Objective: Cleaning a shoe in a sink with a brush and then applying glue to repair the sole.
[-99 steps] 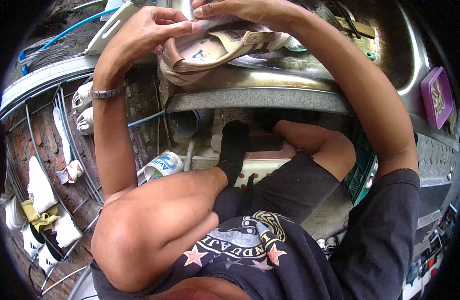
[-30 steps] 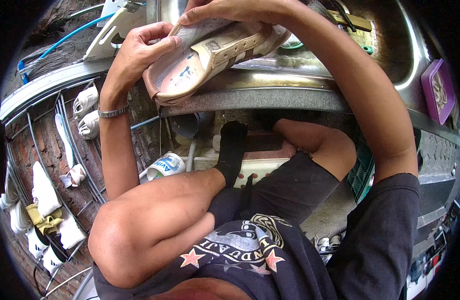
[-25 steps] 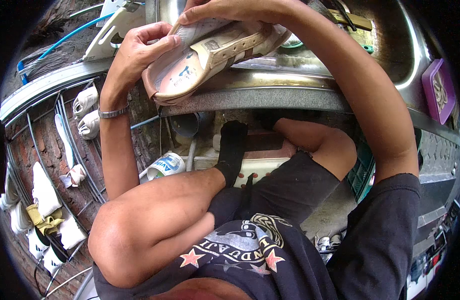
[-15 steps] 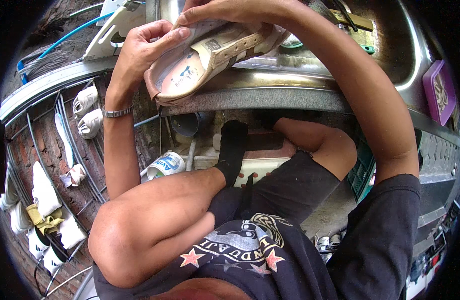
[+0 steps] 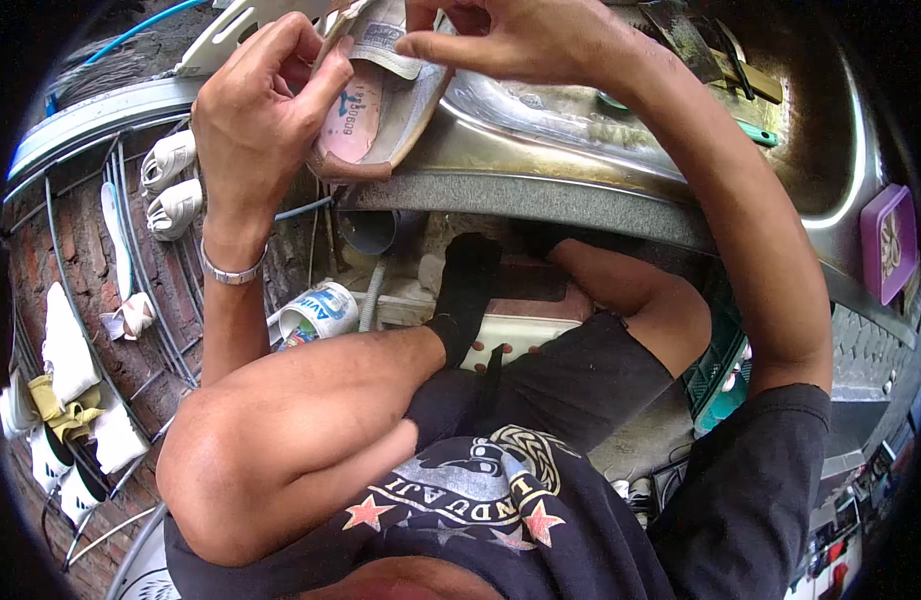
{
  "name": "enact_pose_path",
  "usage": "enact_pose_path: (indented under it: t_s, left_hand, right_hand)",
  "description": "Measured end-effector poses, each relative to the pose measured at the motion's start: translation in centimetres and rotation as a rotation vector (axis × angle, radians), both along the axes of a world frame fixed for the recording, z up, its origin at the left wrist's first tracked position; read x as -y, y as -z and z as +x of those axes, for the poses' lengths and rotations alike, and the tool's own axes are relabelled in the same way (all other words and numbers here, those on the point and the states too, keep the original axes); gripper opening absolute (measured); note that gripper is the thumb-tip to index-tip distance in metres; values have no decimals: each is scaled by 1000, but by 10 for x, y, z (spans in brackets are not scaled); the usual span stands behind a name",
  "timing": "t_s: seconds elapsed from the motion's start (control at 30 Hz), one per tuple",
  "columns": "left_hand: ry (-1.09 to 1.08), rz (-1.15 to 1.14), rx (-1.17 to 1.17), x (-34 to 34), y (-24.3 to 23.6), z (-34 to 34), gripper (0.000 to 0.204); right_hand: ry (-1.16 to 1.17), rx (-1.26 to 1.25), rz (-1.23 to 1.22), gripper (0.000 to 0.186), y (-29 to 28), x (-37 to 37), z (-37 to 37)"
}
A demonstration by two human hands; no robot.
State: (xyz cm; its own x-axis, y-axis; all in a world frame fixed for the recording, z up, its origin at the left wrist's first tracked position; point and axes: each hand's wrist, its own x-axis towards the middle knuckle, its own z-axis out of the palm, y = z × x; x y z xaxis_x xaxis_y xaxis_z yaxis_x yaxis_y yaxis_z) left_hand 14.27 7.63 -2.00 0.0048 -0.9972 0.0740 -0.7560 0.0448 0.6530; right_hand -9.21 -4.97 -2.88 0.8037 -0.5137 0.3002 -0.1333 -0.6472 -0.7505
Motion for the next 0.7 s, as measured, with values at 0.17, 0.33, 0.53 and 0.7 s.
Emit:
enact_pose_path:
  t_s: [0.17, 0.33, 0.53, 0.7]
  left_hand:
    - [74, 53, -6, 1, 7, -10, 31]
    - [107, 81, -8, 2, 11, -14, 30]
    - [121, 102, -11, 2, 10, -13, 30]
    - [127, 113, -18, 3, 11, -12, 30]
  right_hand:
    - [-234, -180, -12, 20, -4, -5, -2]
    - [-337, -143, -5, 21, -6, -3, -1]
    - [-271, -187, 15, 22, -5, -5, -3]
    - [-69, -260, -202, 23, -3, -3, -3]
